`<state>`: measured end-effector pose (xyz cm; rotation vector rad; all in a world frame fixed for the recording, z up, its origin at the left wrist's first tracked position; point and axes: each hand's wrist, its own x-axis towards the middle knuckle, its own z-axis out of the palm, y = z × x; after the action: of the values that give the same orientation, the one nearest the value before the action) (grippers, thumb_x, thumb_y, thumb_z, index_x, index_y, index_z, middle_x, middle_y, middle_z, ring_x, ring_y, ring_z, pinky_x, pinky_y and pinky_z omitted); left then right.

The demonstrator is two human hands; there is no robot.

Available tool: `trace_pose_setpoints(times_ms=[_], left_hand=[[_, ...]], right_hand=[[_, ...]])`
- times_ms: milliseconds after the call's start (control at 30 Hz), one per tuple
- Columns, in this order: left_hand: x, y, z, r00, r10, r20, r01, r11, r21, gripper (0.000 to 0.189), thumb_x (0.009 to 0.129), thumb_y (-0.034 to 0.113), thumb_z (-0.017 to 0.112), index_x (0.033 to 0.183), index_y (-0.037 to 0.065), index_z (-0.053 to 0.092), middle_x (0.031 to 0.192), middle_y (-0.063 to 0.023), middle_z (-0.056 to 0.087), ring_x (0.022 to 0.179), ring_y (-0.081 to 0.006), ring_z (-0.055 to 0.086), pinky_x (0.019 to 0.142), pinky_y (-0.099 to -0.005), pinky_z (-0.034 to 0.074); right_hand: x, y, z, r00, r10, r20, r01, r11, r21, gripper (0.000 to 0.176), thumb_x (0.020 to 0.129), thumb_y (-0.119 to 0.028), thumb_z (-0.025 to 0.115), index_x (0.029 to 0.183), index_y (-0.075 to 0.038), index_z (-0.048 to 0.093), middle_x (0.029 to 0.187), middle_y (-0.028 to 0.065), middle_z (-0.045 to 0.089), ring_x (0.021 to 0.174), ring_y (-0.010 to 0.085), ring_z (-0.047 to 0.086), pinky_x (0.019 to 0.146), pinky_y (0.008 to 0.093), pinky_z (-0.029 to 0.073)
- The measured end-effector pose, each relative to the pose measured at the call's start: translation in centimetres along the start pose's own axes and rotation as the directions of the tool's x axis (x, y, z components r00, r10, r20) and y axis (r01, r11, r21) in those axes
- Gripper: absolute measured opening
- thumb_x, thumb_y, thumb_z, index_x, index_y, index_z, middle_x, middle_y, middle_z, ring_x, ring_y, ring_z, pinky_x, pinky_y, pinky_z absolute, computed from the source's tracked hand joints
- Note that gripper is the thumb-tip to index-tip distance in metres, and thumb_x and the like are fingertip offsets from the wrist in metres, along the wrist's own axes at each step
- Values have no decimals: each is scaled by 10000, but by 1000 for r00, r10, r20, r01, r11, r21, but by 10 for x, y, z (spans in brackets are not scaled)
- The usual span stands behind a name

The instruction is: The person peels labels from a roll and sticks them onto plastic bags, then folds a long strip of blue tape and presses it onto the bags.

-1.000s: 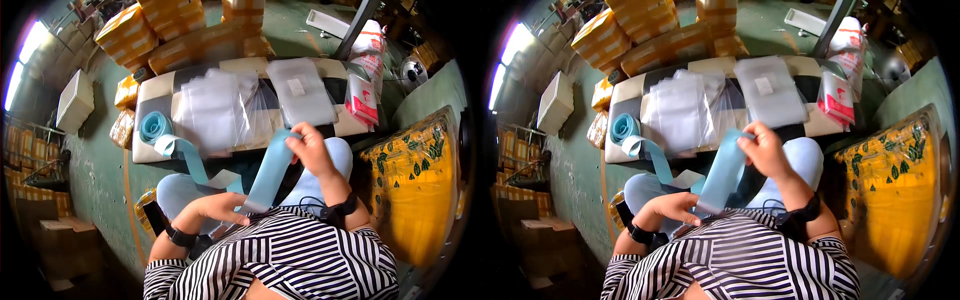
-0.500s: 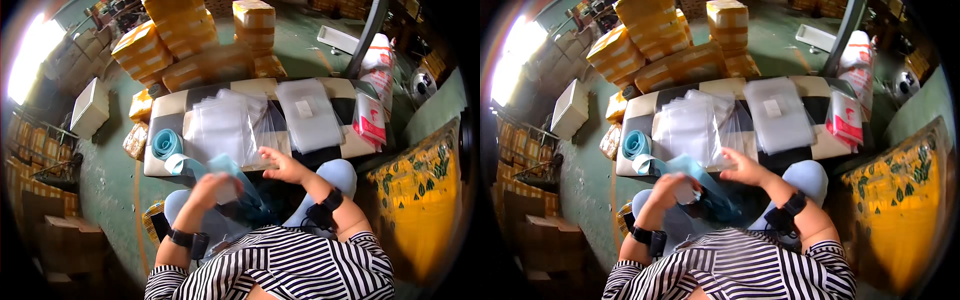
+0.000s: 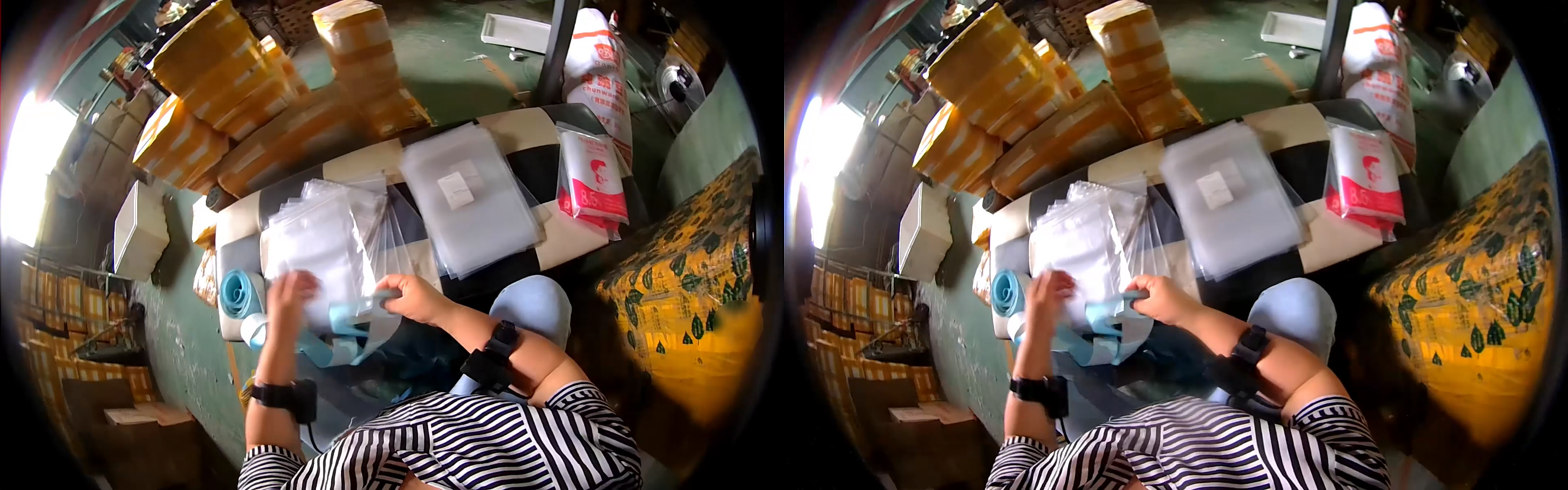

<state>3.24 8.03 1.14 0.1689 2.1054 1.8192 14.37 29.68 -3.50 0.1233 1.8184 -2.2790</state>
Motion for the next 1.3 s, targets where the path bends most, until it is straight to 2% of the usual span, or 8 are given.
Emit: trace_pose_setpoints(times_ms=[100,200,233,333,500,633,767,1300], left_hand=[[64,-24,-46,898,399,-184,-234,789,567,376,832,248,532,1112,2,478,1061,-143,539,987,-252,506,855,-320,378],[99,-49,-62,905,420,-60,-155,459,875,549,796,300,569,1228,25,372,1208,-180,428,1126,-314,403,939,-359,321],[104,-53,-64,966,251,-66,-45,413,910,691,762,360,587,1296,49,276,1296,-194,321,1200,-357,295,987,-386,266],[116,-67,-61,991,26,-128,112,328,938,842,699,485,601,1336,94,214,1333,-189,279,1246,-336,233,1011,-389,224],[108,-60,-54,987,-6,-160,154,298,942,879,676,498,616,1349,128,189,1329,-200,268,1245,-337,229,1021,-389,203],[96,-51,-46,990,28,-137,127,239,963,855,685,504,603,1343,127,210,1292,-192,309,1195,-357,286,1000,-401,232],[102,-48,-36,981,44,-188,178,180,967,841,673,521,605,1333,149,242,1255,-187,358,1172,-356,317,974,-405,269],[117,-28,0,951,-163,-264,303,304,903,1019,590,535,674,1363,147,134,1173,-222,457,1061,-345,478,863,-375,411]], right_hand=[[-10,-18,-5,979,-205,14,183,837,-515,129,664,-71,560,776,-27,606,797,104,576,785,244,567,710,299,432],[-7,-8,-7,960,-278,-33,223,831,-510,98,687,-80,582,762,-17,592,991,122,533,891,267,542,771,310,433],[-4,-8,-10,929,-362,-73,269,799,-537,114,677,-92,593,755,-8,589,1005,134,532,898,279,539,777,321,434],[14,-15,-26,826,-538,-168,332,706,-625,156,655,-113,618,737,16,583,1056,164,526,947,309,518,810,349,427],[64,-20,-62,752,-633,-184,278,557,-782,166,644,-115,613,746,16,607,1151,208,485,1107,348,409,931,369,350],[77,-7,-73,829,-466,-310,80,646,-759,185,666,-142,606,773,9,606,1242,219,404,1196,361,324,973,388,303],[77,-3,-69,825,-477,-302,-28,500,-866,179,691,-152,568,775,1,607,1300,256,306,1214,381,287,995,396,273],[75,-10,-58,862,-263,-434,-97,754,-650,253,663,-164,544,840,-6,632,1255,253,369,1042,381,469,884,377,401]])
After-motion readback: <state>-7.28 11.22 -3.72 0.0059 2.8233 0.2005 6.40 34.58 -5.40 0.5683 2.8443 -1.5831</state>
